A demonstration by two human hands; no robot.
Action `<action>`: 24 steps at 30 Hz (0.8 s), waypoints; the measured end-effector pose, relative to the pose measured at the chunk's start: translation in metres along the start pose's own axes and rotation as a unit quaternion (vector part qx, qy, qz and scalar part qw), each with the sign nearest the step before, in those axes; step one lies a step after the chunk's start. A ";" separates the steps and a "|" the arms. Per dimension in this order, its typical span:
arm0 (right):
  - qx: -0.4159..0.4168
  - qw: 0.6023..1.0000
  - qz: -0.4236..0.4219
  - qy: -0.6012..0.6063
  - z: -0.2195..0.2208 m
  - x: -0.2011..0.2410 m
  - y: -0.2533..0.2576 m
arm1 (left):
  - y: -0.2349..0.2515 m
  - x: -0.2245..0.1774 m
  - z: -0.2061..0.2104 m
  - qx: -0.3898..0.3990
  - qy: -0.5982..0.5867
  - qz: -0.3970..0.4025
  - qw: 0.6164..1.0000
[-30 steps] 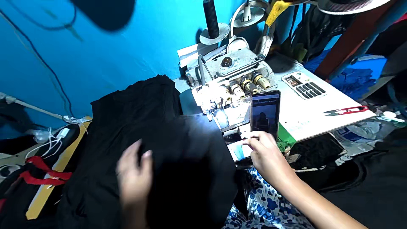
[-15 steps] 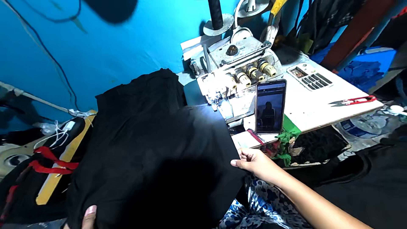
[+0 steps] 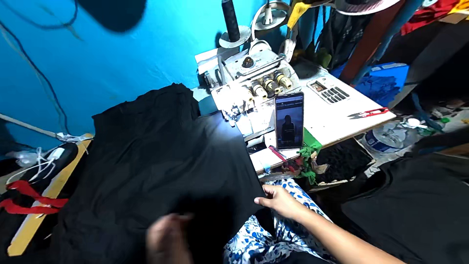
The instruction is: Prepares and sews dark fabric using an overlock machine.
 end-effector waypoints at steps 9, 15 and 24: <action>0.001 0.983 0.004 0.186 0.029 -0.056 -0.059 | -0.143 0.185 0.198 0.007 -0.464 -0.405 0.788; -0.029 0.987 -0.031 0.156 0.036 -0.063 -0.097 | -0.165 0.166 0.167 -0.048 -0.529 -0.300 0.792; 0.048 0.987 0.080 0.128 0.050 -0.081 -0.103 | -0.179 0.169 0.127 -0.185 -0.379 -0.380 0.824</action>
Point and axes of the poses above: each hand's wrist, its own y-axis towards the middle knuckle, its own z-axis out of the palm, x = y × z, the point moved 10 cm from there along y, towards the middle knuckle, and after that the axes turned 12 degrees about x, right-handed, at the moved point
